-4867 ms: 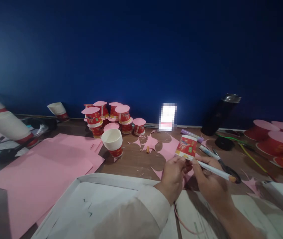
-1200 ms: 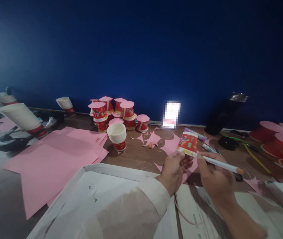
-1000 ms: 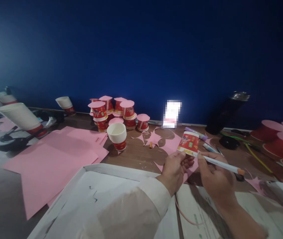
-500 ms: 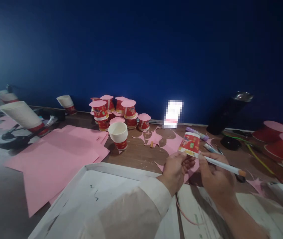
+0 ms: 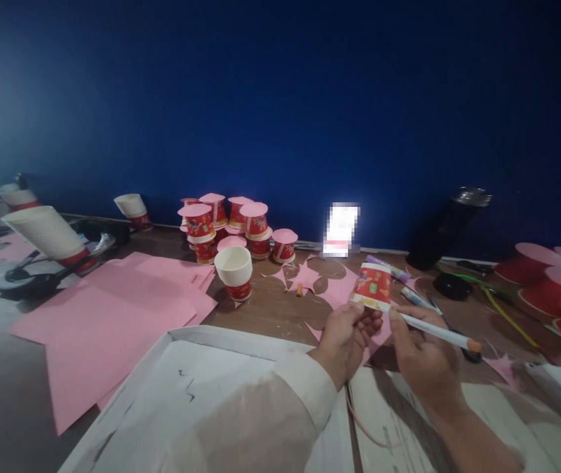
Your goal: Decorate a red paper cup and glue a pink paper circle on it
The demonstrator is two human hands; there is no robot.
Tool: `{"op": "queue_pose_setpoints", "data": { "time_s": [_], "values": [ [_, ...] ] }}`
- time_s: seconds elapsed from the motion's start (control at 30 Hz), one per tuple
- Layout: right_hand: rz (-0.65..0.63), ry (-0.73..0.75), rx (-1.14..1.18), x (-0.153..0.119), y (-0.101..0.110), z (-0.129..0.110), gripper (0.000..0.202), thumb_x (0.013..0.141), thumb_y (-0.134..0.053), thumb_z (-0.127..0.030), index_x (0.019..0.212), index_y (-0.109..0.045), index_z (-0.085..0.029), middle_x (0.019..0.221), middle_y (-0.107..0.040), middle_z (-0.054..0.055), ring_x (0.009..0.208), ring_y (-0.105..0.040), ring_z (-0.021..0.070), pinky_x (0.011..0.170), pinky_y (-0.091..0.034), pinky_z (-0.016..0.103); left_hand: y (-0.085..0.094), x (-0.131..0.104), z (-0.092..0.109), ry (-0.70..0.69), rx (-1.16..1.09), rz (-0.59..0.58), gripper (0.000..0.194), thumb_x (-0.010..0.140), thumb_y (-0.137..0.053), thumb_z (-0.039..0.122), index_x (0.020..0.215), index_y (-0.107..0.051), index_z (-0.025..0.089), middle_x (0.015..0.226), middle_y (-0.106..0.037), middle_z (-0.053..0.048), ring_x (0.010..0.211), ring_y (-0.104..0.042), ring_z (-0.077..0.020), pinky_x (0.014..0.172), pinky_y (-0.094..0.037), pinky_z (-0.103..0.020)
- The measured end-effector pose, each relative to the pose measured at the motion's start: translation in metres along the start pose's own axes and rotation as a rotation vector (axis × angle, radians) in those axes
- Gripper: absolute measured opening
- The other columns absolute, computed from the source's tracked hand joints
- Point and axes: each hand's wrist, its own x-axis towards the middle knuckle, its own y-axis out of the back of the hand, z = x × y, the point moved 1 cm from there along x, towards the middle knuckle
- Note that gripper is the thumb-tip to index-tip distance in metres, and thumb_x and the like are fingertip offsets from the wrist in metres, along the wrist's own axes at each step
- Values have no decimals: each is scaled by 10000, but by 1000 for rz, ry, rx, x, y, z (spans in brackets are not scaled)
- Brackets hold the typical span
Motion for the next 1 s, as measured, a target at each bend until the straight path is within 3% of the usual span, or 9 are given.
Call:
{"op": "queue_pose_setpoints", "data": {
  "time_s": [0.3, 0.6, 1.0],
  "values": [
    [16, -78, -55, 0, 1, 4, 294, 874, -600, -492, 856, -682, -210, 832, -724, 81, 780, -685, 254, 723, -510, 381, 1, 1, -1, -5, 13, -2, 109, 867, -660, 144, 787, -709, 88, 710, -695, -81, 644, -648, -120, 726, -541, -229],
    [33, -55, -99, 3, 1, 2, 325, 865, -588, -515, 837, -686, -207, 800, -722, 87, 736, -673, 247, 687, -501, 360, 0, 1, 0, 11, 42, 19, 139, 902, -604, 127, 807, -691, 75, 712, -687, -87, 636, -647, -118, 697, -539, -225],
    [23, -23, -55, 1, 0, 0, 304, 888, -590, -497, 885, -687, -208, 838, -726, 80, 785, -681, 242, 722, -518, 356, 0, 2, 0, 17, 51, 7, 83, 860, -677, 144, 797, -694, 93, 710, -680, -70, 656, -642, -119, 740, -545, -236]
  ]
}}
